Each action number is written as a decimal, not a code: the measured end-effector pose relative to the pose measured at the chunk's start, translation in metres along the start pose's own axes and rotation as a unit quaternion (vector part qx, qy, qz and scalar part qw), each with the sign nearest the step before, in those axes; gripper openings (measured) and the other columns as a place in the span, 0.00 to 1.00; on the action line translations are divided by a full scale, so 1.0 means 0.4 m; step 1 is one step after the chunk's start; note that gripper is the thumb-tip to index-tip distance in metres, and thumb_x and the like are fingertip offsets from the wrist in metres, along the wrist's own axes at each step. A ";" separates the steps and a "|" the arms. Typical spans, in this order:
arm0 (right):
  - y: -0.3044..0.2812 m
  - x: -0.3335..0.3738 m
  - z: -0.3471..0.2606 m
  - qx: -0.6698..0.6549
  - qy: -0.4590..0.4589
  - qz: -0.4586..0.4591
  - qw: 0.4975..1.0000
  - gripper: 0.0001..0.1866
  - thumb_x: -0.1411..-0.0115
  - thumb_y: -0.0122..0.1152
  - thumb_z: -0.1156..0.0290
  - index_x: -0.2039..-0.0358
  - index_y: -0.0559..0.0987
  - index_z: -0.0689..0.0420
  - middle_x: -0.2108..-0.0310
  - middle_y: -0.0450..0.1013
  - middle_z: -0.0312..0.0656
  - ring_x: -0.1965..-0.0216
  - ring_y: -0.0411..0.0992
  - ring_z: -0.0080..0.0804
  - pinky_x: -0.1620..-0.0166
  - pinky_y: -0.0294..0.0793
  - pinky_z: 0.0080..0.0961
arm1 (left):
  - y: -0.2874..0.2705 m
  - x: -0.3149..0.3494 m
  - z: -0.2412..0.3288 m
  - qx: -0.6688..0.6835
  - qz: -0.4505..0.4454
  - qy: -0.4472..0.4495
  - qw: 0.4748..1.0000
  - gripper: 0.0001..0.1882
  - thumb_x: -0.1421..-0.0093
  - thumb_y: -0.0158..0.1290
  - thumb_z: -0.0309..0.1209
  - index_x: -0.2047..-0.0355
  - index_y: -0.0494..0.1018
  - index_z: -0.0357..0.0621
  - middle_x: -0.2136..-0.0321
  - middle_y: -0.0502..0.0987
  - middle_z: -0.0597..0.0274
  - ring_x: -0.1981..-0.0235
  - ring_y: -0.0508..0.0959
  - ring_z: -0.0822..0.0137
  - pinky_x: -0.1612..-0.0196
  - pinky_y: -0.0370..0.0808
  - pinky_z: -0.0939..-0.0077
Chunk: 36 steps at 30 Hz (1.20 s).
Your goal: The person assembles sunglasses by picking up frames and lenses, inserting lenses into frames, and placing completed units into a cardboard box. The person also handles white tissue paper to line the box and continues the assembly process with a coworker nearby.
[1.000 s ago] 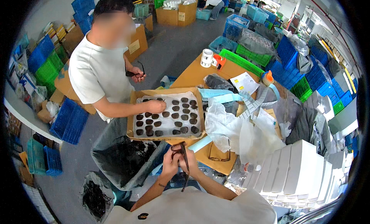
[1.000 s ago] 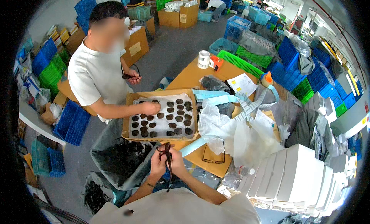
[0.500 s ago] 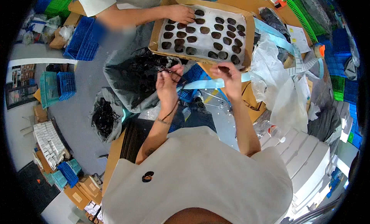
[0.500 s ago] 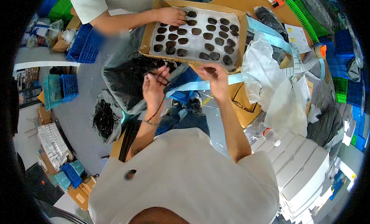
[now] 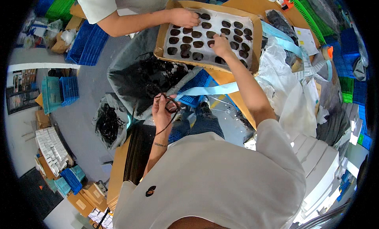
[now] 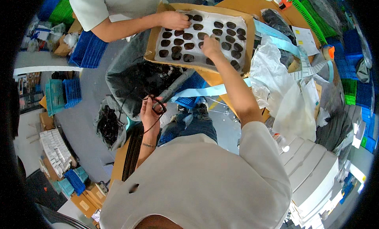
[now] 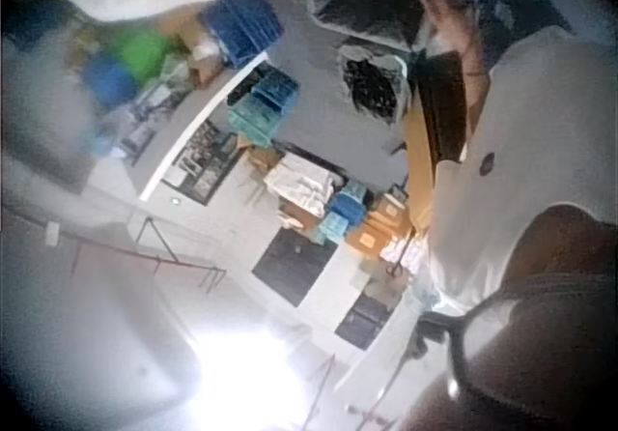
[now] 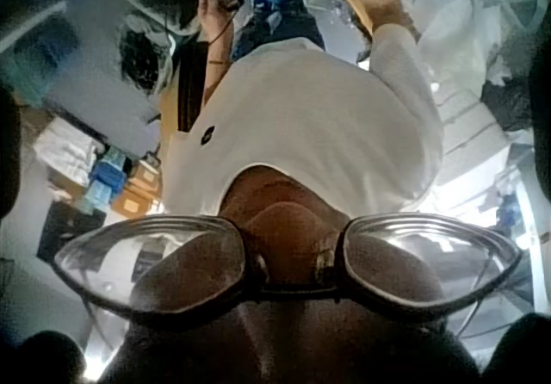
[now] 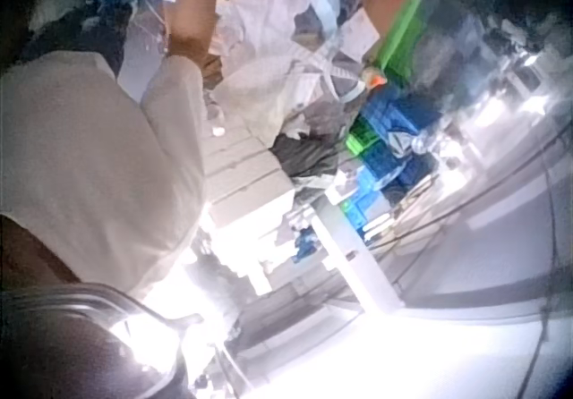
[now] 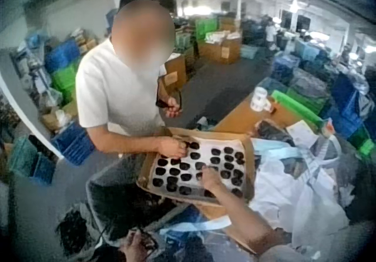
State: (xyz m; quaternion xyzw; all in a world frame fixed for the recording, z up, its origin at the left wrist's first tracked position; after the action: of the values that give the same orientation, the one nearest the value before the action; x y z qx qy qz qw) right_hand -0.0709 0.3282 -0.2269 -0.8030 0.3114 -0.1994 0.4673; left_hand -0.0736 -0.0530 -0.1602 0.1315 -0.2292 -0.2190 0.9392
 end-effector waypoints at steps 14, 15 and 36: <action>-0.453 0.816 -0.229 -0.302 0.028 0.215 0.929 0.21 0.40 0.59 0.67 0.50 0.68 0.62 0.58 0.73 0.51 0.57 0.74 0.41 0.52 0.71 0.27 | 0.476 0.186 -0.116 -0.328 -0.334 0.186 0.864 0.31 0.39 0.50 0.30 0.38 0.52 0.39 0.55 0.64 0.54 0.53 0.66 0.59 0.48 0.65 0.68; -0.406 0.824 -0.174 -0.326 0.083 0.210 0.918 0.22 0.39 0.58 0.68 0.48 0.66 0.62 0.56 0.73 0.51 0.55 0.73 0.40 0.51 0.71 0.28 | 0.511 0.250 -0.157 -0.388 -0.410 0.262 0.783 0.41 0.47 0.58 0.27 0.37 0.50 0.35 0.49 0.62 0.44 0.46 0.65 0.47 0.42 0.62 0.58; -0.092 0.848 0.497 0.054 0.164 -0.176 0.969 0.20 0.49 0.66 0.61 0.59 0.77 0.58 0.65 0.77 0.53 0.60 0.76 0.51 0.57 0.74 0.45 | 1.079 -0.018 -0.741 -0.481 -0.538 -0.057 0.689 0.17 0.35 0.47 0.36 0.52 0.73 0.37 0.61 0.77 0.61 0.63 0.76 0.68 0.57 0.73 0.72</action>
State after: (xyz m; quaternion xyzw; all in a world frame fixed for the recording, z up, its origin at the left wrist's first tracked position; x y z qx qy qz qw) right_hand 0.3086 0.2333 -0.2809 -0.7751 0.2269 -0.4240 0.4098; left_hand 0.2170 0.3692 -0.2680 -0.2506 -0.0357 -0.7746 0.5796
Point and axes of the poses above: each hand's wrist, its own x-axis away from the middle knuckle, its own y-axis out of the palm, z = x × y, the point moved 9 cm from there along -x, towards the middle knuckle
